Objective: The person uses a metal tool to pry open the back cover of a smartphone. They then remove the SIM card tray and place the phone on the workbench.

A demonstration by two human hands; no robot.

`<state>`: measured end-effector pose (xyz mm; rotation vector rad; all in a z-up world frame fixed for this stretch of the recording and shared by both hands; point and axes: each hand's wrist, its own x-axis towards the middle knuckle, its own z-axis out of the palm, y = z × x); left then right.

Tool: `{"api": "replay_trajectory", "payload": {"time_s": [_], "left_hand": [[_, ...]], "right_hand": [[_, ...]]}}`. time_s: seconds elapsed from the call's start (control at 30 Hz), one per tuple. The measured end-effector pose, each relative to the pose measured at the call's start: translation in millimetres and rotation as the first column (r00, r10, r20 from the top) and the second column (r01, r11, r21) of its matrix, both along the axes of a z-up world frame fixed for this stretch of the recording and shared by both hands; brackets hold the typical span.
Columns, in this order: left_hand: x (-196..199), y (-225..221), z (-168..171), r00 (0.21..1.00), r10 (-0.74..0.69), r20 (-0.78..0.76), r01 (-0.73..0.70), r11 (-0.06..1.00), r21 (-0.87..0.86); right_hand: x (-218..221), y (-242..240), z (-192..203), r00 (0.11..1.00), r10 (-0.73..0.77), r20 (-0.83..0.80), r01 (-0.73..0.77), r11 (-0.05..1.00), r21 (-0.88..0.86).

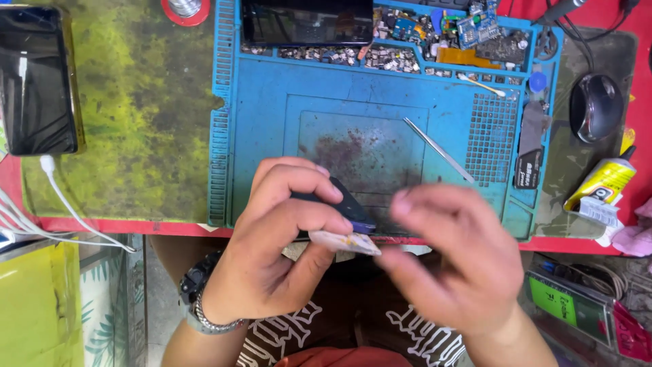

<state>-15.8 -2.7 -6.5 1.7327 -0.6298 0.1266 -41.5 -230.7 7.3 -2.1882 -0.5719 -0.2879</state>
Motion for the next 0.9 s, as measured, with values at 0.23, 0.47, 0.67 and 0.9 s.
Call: {"api": "replay_trajectory", "payload": {"time_s": [0.23,0.47,0.67,0.9], "left_hand": [[-3,-12,-20,0.993,0.101,0.059,-0.102,0.995,0.004],[-1,-45,-47,0.841,0.338,0.421,-0.415,0.904,0.102],[9,-59,-15,0.885,0.244,0.396,-0.35,0.91,0.223],[20,-60,-9,0.93,0.097,0.354,-0.21,0.933,0.293]], "right_hand": [[26,18,41,0.987,0.155,-0.042,-0.157,0.985,-0.067],[37,2,42,0.984,-0.034,-0.173,0.019,0.996,-0.091],[48,-14,59,0.948,0.046,-0.316,-0.11,0.976,-0.188],[60,-36,60,0.884,0.135,-0.447,-0.336,0.85,-0.407]]}}
